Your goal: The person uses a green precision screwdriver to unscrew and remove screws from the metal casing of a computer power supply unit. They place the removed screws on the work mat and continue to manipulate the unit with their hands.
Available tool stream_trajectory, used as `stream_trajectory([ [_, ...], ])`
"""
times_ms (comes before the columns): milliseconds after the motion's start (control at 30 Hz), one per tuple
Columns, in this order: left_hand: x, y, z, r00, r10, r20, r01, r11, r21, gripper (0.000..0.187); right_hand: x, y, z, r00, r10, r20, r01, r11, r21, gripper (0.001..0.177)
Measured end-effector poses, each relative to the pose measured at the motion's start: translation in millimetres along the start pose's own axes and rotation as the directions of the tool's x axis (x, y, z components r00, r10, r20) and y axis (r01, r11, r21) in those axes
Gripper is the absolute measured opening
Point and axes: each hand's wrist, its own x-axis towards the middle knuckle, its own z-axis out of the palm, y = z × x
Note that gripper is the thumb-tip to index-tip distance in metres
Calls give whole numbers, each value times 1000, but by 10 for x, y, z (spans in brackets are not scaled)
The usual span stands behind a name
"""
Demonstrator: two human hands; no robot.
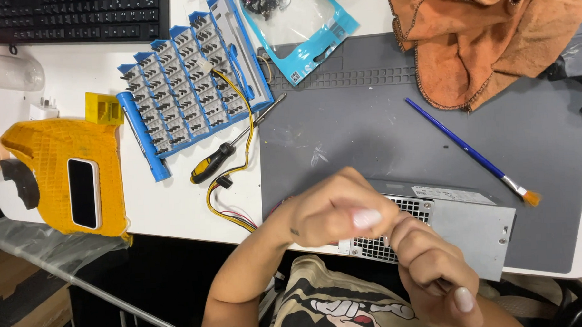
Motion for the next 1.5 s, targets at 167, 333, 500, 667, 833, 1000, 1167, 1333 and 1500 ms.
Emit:
stream_trajectory([
  [167,-77,30,135,937,-20,-348,-1,998,-61,41,22,40,21,999,-49,6,49,998,37,53],
  [333,-122,-161,575,724,60,-688,-34,998,52,31,15,43,19,999,-52,-4,52,999,7,54],
  [500,-61,-151,919,548,113,-829,-107,992,65,38,-7,73,-1,998,-67,-4,67,998,-4,54],
  [667,21,-252,957,463,89,-882,-59,996,69,58,-41,79,-10,999,-52,-12,52,999,-8,56],
  [833,32,-324,794,567,145,-811,-40,988,149,63,30,39,11,999,-41,7,41,999,13,56],
  [1000,-5,-194,472,835,-68,-546,54,998,-41,65,39,66,-1,997,-68,22,68,998,9,53],
  [1167,144,34,220,958,-236,-165,230,972,-56,59,-170,158,-83,999,-11,-37,15,995,95,50],
  [1333,17,-80,207,900,-90,-427,-41,957,-287,60,-16,102,-27,999,-44,12,44,998,46,50],
  [1500,-188,80,233,744,70,-664,-423,819,-388,57,-22,125,-37,999,-30,22,29,999,28,47],
])
